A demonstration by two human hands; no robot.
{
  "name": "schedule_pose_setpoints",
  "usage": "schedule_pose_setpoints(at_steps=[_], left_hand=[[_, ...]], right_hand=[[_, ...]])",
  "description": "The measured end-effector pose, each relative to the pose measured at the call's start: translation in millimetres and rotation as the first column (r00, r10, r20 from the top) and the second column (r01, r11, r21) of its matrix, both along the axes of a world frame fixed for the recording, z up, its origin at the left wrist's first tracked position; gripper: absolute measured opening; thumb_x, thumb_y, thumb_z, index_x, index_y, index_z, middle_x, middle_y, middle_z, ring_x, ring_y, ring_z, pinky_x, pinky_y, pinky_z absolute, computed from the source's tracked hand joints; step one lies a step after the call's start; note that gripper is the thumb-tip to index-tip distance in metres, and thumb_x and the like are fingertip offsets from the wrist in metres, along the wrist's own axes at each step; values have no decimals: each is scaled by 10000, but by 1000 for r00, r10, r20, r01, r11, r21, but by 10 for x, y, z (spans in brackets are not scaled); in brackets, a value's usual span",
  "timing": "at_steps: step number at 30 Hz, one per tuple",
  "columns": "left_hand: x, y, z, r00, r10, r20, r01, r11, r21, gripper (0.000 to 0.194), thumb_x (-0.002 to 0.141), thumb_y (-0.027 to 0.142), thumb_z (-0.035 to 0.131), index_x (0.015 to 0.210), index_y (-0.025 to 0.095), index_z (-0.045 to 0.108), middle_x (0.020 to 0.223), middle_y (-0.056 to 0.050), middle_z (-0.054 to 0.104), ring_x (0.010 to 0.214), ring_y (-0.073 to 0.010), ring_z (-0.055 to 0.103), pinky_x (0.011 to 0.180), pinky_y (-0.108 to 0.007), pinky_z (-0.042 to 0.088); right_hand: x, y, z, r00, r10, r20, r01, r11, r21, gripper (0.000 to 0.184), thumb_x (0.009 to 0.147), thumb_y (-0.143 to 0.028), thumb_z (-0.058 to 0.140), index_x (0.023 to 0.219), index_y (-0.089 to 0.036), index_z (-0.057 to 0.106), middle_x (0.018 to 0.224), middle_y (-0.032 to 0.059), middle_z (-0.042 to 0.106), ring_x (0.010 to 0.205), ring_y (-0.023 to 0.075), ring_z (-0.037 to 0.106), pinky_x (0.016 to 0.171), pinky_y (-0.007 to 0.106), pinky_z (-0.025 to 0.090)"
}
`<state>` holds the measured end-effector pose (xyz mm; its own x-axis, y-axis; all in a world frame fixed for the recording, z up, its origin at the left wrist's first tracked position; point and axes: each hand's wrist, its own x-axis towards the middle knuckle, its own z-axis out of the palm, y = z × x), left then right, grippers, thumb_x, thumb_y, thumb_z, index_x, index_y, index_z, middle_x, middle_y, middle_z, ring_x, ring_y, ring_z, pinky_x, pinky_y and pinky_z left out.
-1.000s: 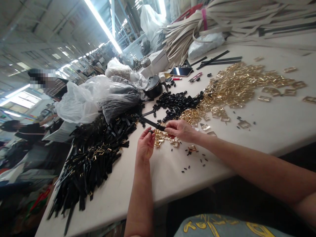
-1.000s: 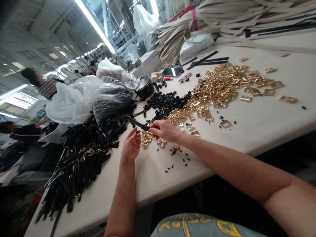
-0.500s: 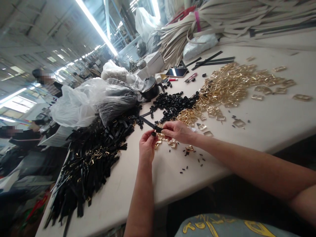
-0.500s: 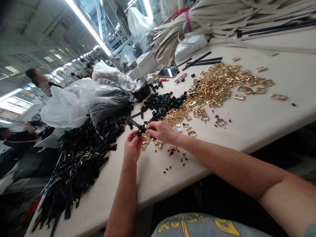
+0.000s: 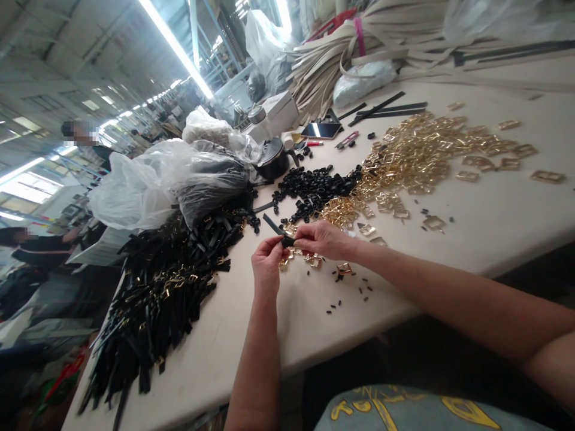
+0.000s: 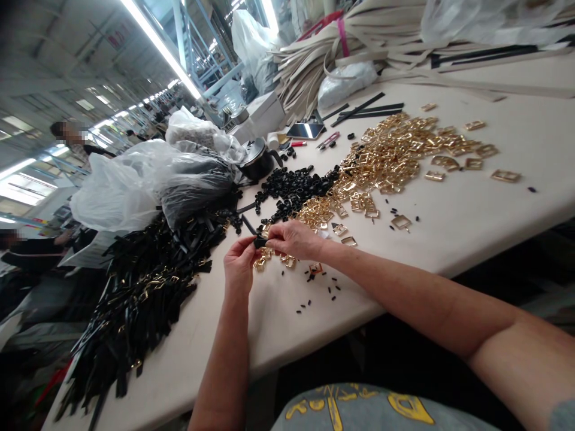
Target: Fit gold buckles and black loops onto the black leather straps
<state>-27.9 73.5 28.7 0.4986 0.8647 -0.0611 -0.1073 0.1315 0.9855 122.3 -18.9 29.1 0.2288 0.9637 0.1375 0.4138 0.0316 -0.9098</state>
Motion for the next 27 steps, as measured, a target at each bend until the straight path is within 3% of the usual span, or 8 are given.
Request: schedule_pose_setpoints(at_steps=[8,13,16,21,27], left_hand=[[-56,25,-19,992,-119,-30,119,993,21,318,667,315,812,934,157,745,823,-56,752,637,-102,661,651,-226,549],[-38,1,-58,993,-103,-51,110,977,182,284,643,290,834,887,173,748,840,-48,744,691,-121,665,669,-240,545],[-33,5,-86,995,-91,-51,102,959,265,264,648,282,832,880,186,749,877,-47,738,765,-134,671,713,-248,545],[-21,8,-112,991,-124,-54,131,978,160,289,636,300,840,873,171,736,797,-32,737,649,-109,643,634,-237,532],[-6,3,-109,988,-151,-28,154,971,183,280,634,279,842,874,179,737,848,-42,736,716,-126,659,672,-239,534]], right_hand=[[32,-2,33,979,-80,188,92,994,-51,152,838,-287,591,764,-188,679,612,-25,621,567,97,486,553,228,290],[46,-3,29,958,-109,264,119,993,-24,147,822,-260,596,727,-184,679,594,-25,599,560,93,459,547,231,273],[44,-6,30,968,-83,237,93,995,-28,148,825,-266,594,735,-180,674,588,-34,593,548,88,466,539,223,282],[28,-16,32,984,-56,169,63,997,-35,144,826,-253,588,729,-180,665,590,-33,621,547,88,498,539,216,304],[33,-5,22,995,-30,92,34,998,-47,140,850,-248,586,769,-177,676,614,-27,640,553,91,524,556,212,333]])
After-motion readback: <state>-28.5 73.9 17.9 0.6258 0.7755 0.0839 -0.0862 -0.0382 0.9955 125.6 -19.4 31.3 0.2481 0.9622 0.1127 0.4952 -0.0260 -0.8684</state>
